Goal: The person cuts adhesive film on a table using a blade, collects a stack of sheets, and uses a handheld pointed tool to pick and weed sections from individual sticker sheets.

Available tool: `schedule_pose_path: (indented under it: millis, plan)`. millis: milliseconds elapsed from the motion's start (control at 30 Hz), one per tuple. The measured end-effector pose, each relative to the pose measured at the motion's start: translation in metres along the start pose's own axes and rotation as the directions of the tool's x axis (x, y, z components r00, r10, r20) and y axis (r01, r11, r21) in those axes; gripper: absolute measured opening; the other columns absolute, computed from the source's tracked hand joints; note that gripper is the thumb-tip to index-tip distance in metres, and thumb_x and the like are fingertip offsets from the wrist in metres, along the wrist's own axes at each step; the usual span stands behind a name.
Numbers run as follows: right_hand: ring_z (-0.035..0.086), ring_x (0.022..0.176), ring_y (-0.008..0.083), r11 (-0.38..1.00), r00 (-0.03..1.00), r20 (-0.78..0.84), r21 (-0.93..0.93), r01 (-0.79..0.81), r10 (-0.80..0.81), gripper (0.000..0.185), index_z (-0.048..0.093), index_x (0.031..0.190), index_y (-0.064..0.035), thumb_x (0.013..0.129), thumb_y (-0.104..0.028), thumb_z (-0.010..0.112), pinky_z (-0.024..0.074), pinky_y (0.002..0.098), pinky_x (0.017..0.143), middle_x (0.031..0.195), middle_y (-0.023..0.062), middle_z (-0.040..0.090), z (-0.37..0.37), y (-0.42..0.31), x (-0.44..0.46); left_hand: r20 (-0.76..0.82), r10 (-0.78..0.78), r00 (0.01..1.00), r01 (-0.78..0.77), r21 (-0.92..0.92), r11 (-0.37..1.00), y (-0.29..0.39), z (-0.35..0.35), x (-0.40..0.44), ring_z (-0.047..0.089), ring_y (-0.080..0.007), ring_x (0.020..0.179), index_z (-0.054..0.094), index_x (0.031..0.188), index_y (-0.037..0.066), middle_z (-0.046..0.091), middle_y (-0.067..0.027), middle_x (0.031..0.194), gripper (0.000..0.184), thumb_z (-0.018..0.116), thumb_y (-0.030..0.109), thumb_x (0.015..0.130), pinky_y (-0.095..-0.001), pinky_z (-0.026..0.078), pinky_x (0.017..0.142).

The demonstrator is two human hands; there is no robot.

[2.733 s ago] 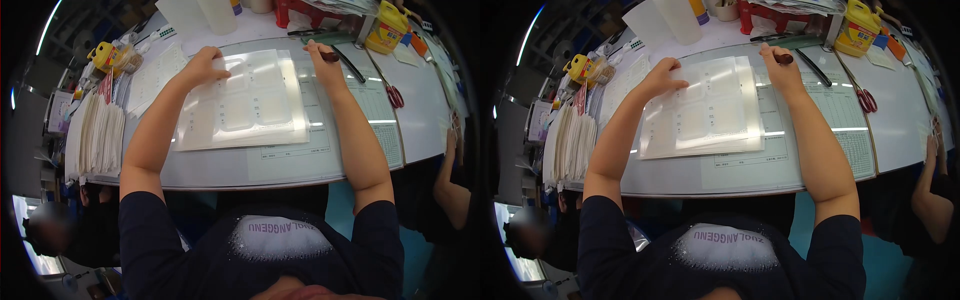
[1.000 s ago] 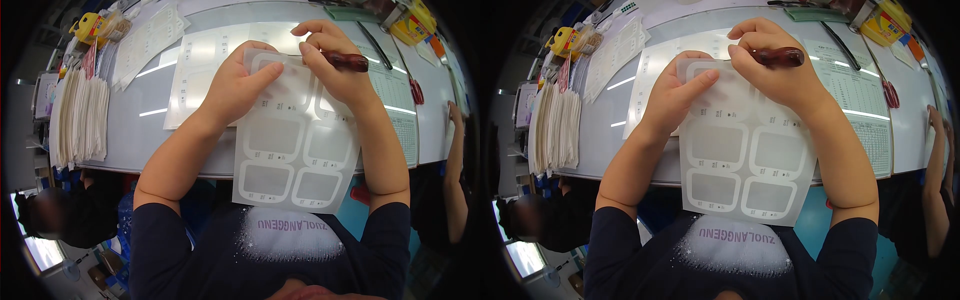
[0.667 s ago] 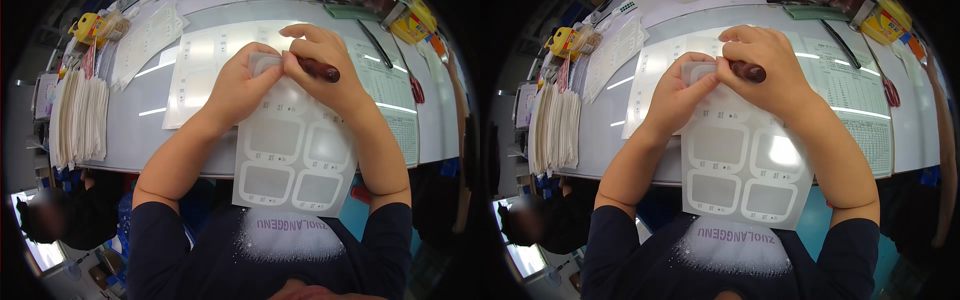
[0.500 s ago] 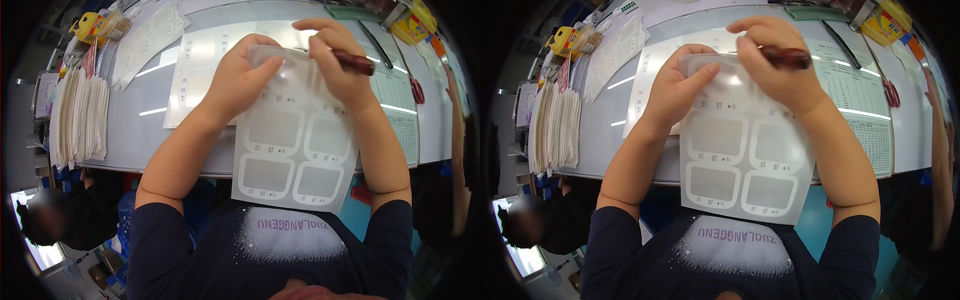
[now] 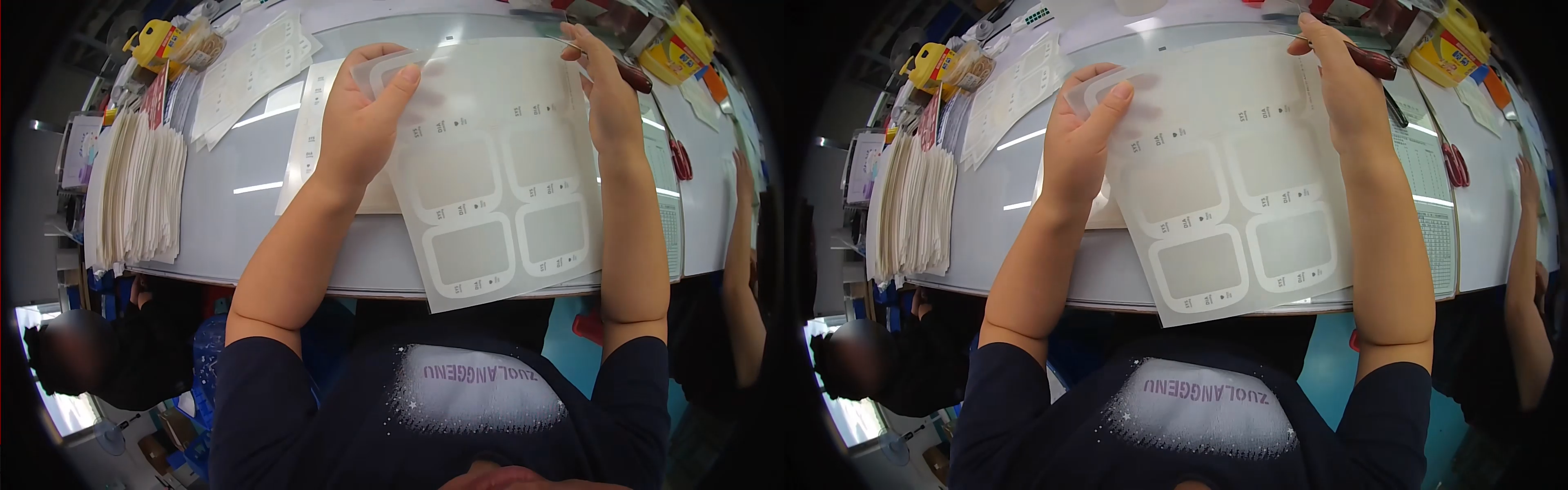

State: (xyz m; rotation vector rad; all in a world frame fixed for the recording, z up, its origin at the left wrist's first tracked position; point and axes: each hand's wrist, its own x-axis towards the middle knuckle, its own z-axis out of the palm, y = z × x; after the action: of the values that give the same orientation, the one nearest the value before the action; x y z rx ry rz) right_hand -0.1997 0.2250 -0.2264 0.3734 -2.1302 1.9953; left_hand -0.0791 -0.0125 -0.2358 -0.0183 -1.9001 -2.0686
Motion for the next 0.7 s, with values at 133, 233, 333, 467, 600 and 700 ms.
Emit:
schedule_pose_path:
  millis: [133, 233, 333, 467, 600, 700]
  plan:
    - [0.049, 0.122, 0.0211, 0.98, 0.984, 0.074, -0.105, 0.167, -0.16, 0.029, 0.071, 0.099, -0.0065, 0.097, -0.032, 0.057, 0.0345, 0.035, 0.106, 0.113, 0.0068, 0.061, -0.005, -0.008, -0.006, 0.015, -0.004, 1.0, 0.005, -0.048, 0.999, 0.0, 0.002, -0.001, 0.062, -0.0132, 0.092, 0.053, 0.121, 0.002, 0.065, -0.0073, 0.103, 0.038, 0.068, 0.024, 0.093, -0.0279, 0.053, 0.077]
    - [0.055, 0.112, 0.0183, 0.883, 0.901, 0.169, -0.192, 0.428, -0.4, 0.026, 0.072, 0.091, -0.005, 0.096, -0.028, 0.06, 0.0384, 0.0323, 0.102, 0.11, 0.0061, 0.062, -0.01, -0.015, -0.013, 0.032, -0.012, 0.999, 0.013, -0.046, 0.999, -0.001, 0.004, -0.003, 0.062, -0.0137, 0.092, 0.052, 0.121, 0.002, 0.065, -0.0078, 0.103, 0.039, 0.068, 0.024, 0.093, -0.0286, 0.053, 0.075]
    - [0.058, 0.102, 0.016, 0.895, 0.906, 0.132, -0.152, 0.42, -0.403, 0.027, 0.071, 0.089, -0.0045, 0.096, -0.027, 0.06, 0.0407, 0.0315, 0.098, 0.105, 0.0057, 0.064, -0.011, -0.02, -0.011, 0.03, 0.0, 1.0, 0.001, -0.034, 0.999, 0.002, 0.006, -0.004, 0.063, -0.0143, 0.094, 0.052, 0.122, 0.002, 0.064, -0.0087, 0.105, 0.04, 0.068, 0.024, 0.093, -0.0298, 0.054, 0.075]
    - [0.058, 0.094, 0.0127, 0.975, 0.975, 0.015, -0.023, 0.221, -0.22, 0.027, 0.071, 0.093, -0.0048, 0.096, -0.029, 0.06, 0.0423, 0.0298, 0.092, 0.099, 0.0039, 0.067, -0.005, -0.02, -0.007, -0.059, 0.023, 0.998, -0.028, -0.087, 0.996, 0.006, 0.0, 0.0, 0.064, -0.0184, 0.099, 0.046, 0.127, 0.001, 0.064, -0.0125, 0.11, 0.04, 0.064, 0.018, 0.095, -0.0333, 0.054, 0.085]
    - [0.054, 0.083, 0.0111, 0.942, 0.942, 0.028, 0.034, 0.334, -0.335, 0.03, 0.064, 0.077, -0.0047, 0.097, -0.025, 0.057, 0.04, 0.0284, 0.075, 0.083, 0.0022, 0.06, -0.003, -0.03, -0.015, -0.103, 0.03, 0.994, -0.051, -0.208, 0.977, 0.0, 0.004, 0.002, 0.062, -0.0228, 0.109, 0.038, 0.133, 0.001, 0.059, -0.0163, 0.121, 0.041, 0.058, 0.015, 0.099, -0.0379, 0.052, 0.095]
    - [0.052, 0.084, 0.0099, 0.987, 0.988, -0.021, -0.051, 0.15, -0.151, 0.033, 0.067, 0.077, -0.0068, 0.095, -0.034, 0.061, 0.0401, 0.0286, 0.079, 0.083, -0.0003, 0.059, -0.018, -0.026, -0.009, 0.069, 0.012, 0.998, 0.008, -0.281, 0.96, -0.005, 0.019, -0.012, 0.057, -0.0239, 0.119, 0.033, 0.139, 0.004, 0.054, -0.0164, 0.13, 0.046, 0.055, 0.016, 0.101, -0.0388, 0.05, 0.098]
